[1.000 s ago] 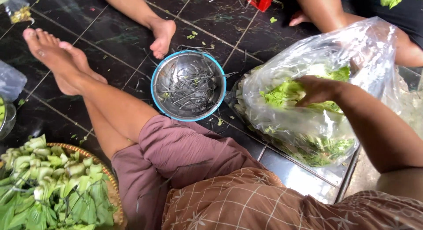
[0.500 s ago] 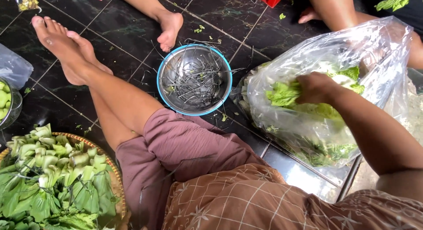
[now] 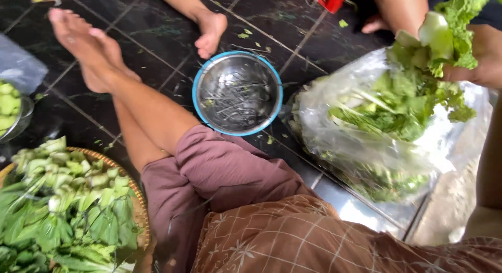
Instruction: Sorting leafy green vegetables, tying them into bundles with thin strips, and placing them into a plastic bag while sitting on the floor.
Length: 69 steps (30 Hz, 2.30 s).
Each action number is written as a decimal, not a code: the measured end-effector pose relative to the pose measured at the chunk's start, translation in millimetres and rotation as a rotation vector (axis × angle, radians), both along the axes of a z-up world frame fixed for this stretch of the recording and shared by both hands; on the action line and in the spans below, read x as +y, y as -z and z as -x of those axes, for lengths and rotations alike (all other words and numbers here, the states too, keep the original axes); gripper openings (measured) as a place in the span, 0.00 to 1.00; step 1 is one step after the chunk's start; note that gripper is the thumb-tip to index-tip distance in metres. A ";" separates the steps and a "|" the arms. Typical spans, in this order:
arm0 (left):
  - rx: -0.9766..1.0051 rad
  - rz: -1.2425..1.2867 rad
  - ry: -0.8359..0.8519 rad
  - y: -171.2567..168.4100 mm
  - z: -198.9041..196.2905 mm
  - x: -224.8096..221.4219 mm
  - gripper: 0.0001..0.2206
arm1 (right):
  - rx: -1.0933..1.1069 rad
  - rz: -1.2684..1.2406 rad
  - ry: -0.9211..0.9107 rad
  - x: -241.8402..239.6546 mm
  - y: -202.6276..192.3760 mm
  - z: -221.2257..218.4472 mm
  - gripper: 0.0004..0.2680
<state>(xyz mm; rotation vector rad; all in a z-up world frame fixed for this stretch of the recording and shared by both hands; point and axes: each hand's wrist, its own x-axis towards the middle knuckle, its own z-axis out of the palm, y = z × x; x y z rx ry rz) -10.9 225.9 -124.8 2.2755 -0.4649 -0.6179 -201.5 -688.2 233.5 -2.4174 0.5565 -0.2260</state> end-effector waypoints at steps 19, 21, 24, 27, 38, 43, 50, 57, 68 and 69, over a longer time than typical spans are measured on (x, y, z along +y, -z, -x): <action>0.562 1.201 -0.682 -198.9 -73.4 -283.1 0.34 | 0.417 -0.393 -1.170 411.9 94.6 -352.7 0.15; 0.598 1.170 -0.895 -198.9 -75.2 -290.6 0.43 | 0.513 -0.348 -1.143 422.6 102.3 -353.5 0.15; 0.609 1.120 -0.930 -186.4 -76.3 -288.2 0.14 | 0.455 -0.377 -1.102 430.2 126.1 -356.6 0.20; 0.593 1.138 -0.893 -155.0 -74.5 -280.6 0.14 | 0.403 -0.315 -1.073 424.5 114.5 -351.9 0.30; 0.428 1.220 -0.971 -152.9 -62.3 -257.1 0.12 | 0.264 -0.215 -0.928 392.0 122.0 -385.8 0.24; 0.260 1.238 -1.121 -176.1 -53.4 -237.1 0.11 | 0.474 0.015 -0.914 426.0 109.4 -355.1 0.33; -0.140 1.245 -1.065 -181.4 -39.9 -209.0 0.11 | 0.564 0.402 -0.889 436.8 175.4 -365.5 0.38; -0.802 0.856 -0.653 -231.1 -18.0 -250.4 0.07 | 0.193 -0.328 -0.772 477.1 64.8 -267.3 0.13; -0.827 0.651 -0.333 -193.8 4.5 -263.1 0.16 | 0.271 -1.352 -0.270 499.5 133.4 -225.5 0.14; -0.823 0.647 -0.336 -192.1 6.8 -260.3 0.16 | 0.277 -1.354 -0.268 498.9 132.4 -223.8 0.14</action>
